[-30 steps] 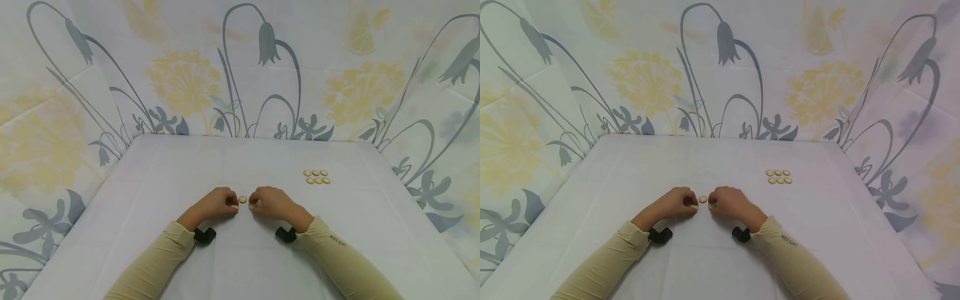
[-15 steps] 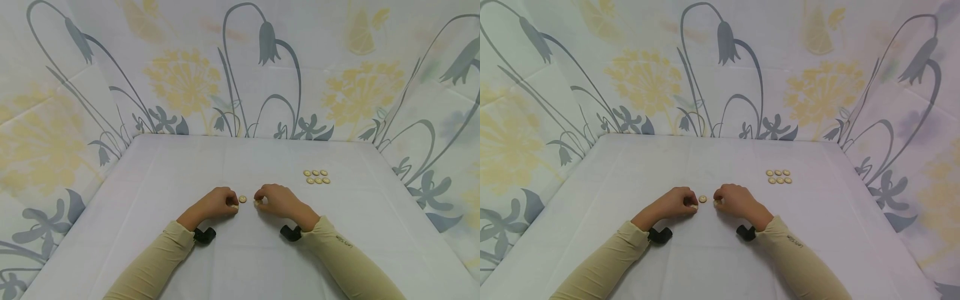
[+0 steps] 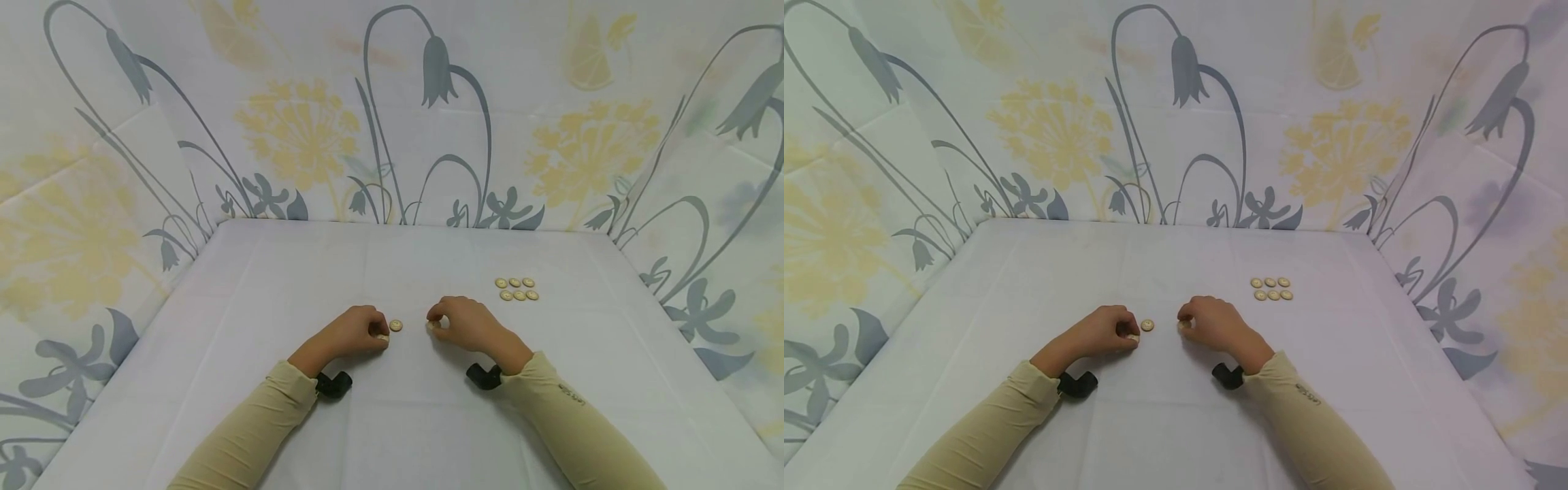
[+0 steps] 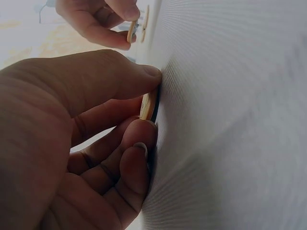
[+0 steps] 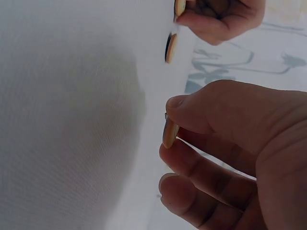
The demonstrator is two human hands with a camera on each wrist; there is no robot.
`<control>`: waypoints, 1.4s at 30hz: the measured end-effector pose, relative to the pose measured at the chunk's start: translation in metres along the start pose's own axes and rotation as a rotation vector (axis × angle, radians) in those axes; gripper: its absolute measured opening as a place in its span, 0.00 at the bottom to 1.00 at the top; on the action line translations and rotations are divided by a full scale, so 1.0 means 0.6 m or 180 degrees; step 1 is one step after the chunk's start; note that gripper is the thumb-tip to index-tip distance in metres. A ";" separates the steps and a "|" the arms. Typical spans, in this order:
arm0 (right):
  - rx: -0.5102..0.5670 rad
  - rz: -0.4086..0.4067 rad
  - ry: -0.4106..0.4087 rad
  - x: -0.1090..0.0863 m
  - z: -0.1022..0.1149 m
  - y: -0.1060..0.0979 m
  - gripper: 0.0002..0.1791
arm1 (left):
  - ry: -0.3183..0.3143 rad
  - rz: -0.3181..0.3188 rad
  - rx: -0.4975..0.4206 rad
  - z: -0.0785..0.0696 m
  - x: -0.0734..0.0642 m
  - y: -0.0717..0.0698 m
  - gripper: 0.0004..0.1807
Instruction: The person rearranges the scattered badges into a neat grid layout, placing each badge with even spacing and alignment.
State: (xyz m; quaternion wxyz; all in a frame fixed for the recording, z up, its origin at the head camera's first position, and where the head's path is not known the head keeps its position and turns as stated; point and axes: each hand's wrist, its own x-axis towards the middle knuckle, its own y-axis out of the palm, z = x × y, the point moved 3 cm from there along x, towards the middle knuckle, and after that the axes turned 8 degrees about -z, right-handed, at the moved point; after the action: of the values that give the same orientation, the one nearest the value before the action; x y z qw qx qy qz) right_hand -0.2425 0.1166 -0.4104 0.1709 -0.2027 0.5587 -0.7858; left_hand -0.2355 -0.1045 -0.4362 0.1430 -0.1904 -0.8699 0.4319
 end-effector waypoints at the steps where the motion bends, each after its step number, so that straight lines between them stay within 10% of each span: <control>1: 0.0006 -0.0016 0.0000 -0.001 -0.001 -0.001 0.11 | -0.0004 -0.0002 -0.0002 0.000 0.000 0.000 0.03; 42: 0.0244 -0.0198 0.0253 -0.001 -0.078 -0.021 0.13 | -0.0011 -0.0002 -0.0023 -0.001 -0.002 0.000 0.03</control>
State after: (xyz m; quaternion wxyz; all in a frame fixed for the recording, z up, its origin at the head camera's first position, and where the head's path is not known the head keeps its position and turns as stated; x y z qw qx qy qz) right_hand -0.2662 0.1590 -0.4121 0.1316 -0.1819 0.5280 -0.8190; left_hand -0.2345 -0.1047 -0.4358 0.1410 -0.1899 -0.8718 0.4290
